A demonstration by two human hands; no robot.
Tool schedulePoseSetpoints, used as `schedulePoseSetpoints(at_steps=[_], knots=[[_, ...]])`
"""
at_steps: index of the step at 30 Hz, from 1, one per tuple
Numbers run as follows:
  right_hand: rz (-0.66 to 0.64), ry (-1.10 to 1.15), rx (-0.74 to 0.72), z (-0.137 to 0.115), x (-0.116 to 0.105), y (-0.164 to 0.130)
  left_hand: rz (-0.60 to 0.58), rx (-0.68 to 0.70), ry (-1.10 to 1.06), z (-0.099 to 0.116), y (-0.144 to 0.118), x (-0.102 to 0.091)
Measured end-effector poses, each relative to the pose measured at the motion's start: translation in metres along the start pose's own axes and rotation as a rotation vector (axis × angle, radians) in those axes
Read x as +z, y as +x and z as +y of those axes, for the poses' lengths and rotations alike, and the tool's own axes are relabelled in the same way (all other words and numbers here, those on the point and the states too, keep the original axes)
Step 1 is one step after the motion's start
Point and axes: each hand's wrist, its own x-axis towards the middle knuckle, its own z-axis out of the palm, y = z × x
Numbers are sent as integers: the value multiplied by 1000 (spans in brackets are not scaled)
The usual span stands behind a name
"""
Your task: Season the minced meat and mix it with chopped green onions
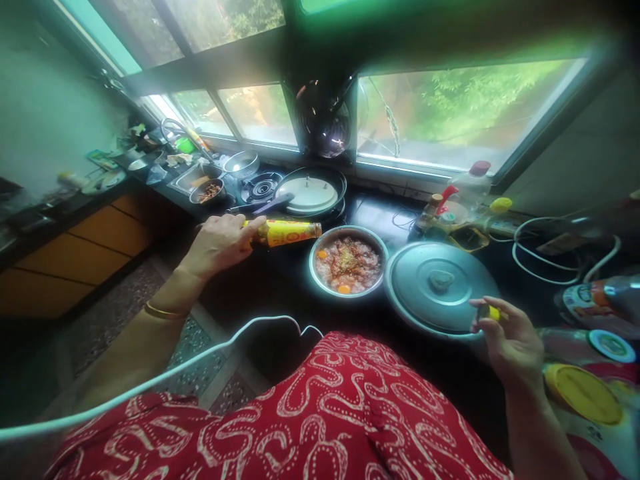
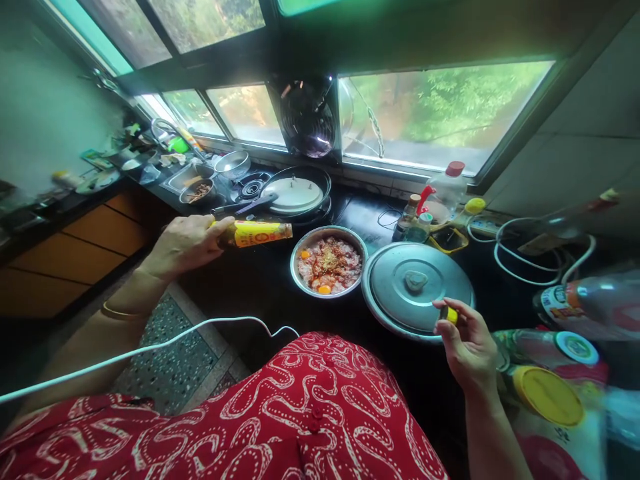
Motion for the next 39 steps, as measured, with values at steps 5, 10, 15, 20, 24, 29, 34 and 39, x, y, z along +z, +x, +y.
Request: schedulePoseSetpoints(at_steps=[5,10,15,20,24,29,34,39], knots=[[48,2,36,7,-7,-8,1,-1,27,1,4,0],[57,5,57,9,-10,-13,10,13,-37,2,5,4],[65,47,48,20,-10,-14,-7,41,12,5,5,4],[79,32,-8,22,-5,-15,3,51,65,8,5,5],[64,46,-15,21,-5,-15,22,68,45,9,5,9],[60,82,-1,24,-6,-17,13,81,26,8,8,11],[57,94,5,25,-5,-18,18,65,-25,10,11,11],[67,101,-10,28,-5,-18,12,56,-17,11,16,15]])
